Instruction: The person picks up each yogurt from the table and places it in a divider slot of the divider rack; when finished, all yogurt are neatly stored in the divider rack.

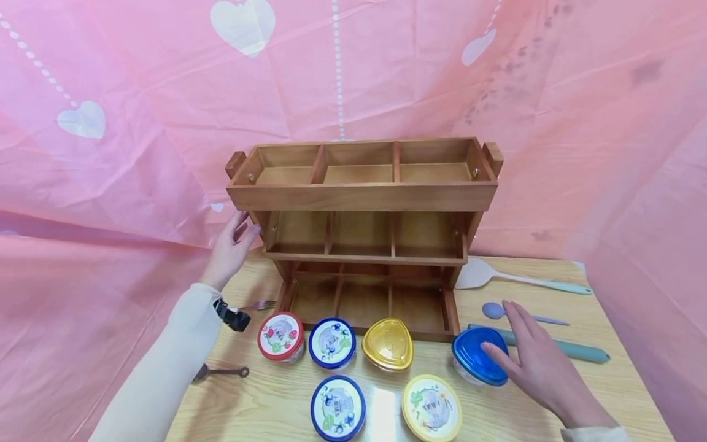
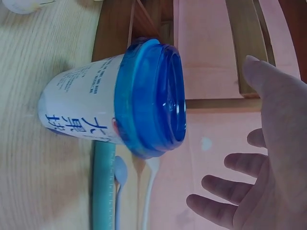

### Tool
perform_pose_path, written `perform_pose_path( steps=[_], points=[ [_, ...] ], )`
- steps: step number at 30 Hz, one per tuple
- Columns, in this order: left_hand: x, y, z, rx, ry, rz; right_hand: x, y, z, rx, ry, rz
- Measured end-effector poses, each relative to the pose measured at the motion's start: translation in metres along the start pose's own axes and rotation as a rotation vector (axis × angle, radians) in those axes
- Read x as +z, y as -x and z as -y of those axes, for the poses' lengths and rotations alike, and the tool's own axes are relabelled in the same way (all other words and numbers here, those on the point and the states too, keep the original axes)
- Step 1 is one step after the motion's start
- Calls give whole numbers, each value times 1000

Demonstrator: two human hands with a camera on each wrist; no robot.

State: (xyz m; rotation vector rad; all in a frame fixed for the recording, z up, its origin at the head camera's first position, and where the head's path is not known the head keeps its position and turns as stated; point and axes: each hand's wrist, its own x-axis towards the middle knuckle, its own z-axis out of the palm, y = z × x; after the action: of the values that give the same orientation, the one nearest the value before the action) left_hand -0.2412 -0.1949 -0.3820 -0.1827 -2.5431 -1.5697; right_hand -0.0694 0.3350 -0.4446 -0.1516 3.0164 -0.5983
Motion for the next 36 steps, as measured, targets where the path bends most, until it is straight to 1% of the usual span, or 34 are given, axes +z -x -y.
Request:
perform_pose_path(
  steps=[2, 6, 11, 14, 17, 20, 25, 30, 36],
  points=[
    [4, -7, 2, -18, 64, -4, 1, 1, -2, 10, -19, 5],
    [12, -14, 2, -43, 120, -18, 3, 4, -5, 15, -66, 1],
    [19, -19, 0, -88, 120, -53, 6, 9, -10, 43, -123, -6],
    [21, -20, 1, -120, 99, -67, 10, 12, -13, 50, -143, -7],
    [21, -23, 2, -143, 66, -67, 14, 13, -17, 54, -162, -5],
    [22, -25, 1, -135, 50, -64, 20, 14, -19, 57, -199, -6],
    [26, -24, 0, -108, 55, -79, 34, 16, -20, 73, -263, 9],
    [31, -24, -2, -109, 66, -91, 46, 19, -20, 110, -300, 25],
    [32, -24, 0, -123, 53, -95, 51, 19, -18, 147, -368, 50]
  ],
)
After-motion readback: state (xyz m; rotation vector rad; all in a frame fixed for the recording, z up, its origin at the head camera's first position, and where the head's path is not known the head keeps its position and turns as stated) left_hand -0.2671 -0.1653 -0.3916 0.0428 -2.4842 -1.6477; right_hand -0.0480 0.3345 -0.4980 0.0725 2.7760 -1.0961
